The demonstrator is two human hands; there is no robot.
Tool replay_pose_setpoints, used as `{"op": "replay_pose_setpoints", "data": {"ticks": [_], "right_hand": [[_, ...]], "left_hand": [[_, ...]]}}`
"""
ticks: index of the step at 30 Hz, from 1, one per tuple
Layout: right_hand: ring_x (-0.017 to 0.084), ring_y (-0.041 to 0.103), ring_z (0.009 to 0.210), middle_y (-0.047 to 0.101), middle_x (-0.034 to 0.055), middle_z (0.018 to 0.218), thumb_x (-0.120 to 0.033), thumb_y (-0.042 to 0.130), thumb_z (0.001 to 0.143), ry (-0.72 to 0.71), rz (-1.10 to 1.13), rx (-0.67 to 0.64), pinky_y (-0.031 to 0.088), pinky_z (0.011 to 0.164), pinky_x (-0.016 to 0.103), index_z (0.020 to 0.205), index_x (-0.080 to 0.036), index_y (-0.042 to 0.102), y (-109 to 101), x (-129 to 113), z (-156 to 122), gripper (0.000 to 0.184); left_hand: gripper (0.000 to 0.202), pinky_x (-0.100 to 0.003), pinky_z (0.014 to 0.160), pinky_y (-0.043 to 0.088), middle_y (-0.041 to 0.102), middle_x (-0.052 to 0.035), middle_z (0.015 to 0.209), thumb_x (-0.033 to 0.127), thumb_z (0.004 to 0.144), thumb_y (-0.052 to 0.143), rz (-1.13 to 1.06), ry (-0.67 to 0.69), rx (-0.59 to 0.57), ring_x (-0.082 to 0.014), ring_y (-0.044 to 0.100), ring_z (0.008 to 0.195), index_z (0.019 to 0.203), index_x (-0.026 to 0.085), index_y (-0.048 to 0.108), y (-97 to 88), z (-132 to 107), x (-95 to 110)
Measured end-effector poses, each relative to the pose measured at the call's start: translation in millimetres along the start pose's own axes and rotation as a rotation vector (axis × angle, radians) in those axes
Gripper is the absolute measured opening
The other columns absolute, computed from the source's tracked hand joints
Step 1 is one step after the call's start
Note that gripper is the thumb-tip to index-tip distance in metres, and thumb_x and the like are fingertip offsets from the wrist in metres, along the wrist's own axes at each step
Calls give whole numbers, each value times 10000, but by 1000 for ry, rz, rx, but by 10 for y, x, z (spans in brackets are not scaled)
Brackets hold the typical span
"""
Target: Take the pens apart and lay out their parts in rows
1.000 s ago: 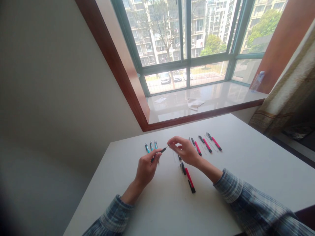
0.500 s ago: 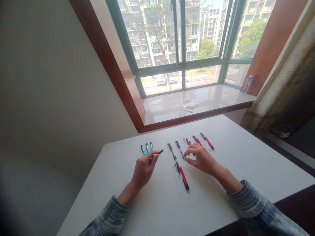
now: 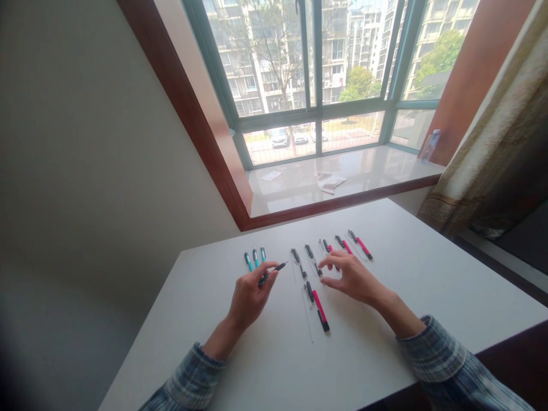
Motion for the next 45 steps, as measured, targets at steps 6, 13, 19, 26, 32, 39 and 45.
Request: {"op": "replay_pose_setpoints", "data": {"ticks": [6,13,19,26,32,39,45], "right_hand": [[125,417,583,506,-23,620,-595,613,922,10,143,119,328,557,270,690,-194,521,-110,-343,365,471],[96,307,542,356,-52,550,-687,542,911,5,253,43,238,526,252,565,-189,374,289,-501,696,629],[94,252,528,291,-54,552,-733,539,879,68,464,36,203,491,254,566,-207,320,491,-436,606,650],[89,236,502,264,-53,535,-699,535,905,92,547,67,189,488,268,544,-203,341,454,-428,591,643],[87,231,503,252,-56,545,-640,561,916,99,555,64,182,483,261,558,-207,334,485,-401,582,606],[87,217,524,235,-60,560,-601,550,937,75,555,88,183,491,266,585,-213,276,446,-418,602,590],[90,209,544,224,-62,577,-544,554,954,39,590,98,182,497,267,594,-214,272,435,-444,602,564]], "left_hand": [[167,-219,605,455,636,39,746,333,1006,492,-13,-15,73,-118,585,572,1055,224,609,-24,3,-4],[184,-229,641,497,732,7,896,328,1002,526,-8,44,76,-112,586,591,1116,233,635,-41,9,35],[250,-229,683,528,779,-21,1051,378,1009,553,0,77,40,-114,654,644,1192,255,671,-27,-16,103],[239,-213,660,516,776,-14,1055,383,1009,566,-4,124,2,-104,659,644,1169,246,679,14,-30,180],[250,-225,660,483,775,-22,989,413,1013,548,22,90,6,-125,667,663,1125,234,680,14,-26,138],[325,-237,618,387,686,4,739,451,1050,426,58,19,-64,-149,613,618,1037,228,662,88,-23,93],[351,-238,584,311,448,61,581,469,1047,400,-25,-40,-111,-132,453,524,939,222,626,136,-26,74]]}}
Point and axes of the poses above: each hand's wrist, its own z-axis towards the middle knuckle, its own y-axis out of the palm, x = y × z, the point moved 9 cm from there along z, towards the middle knuckle
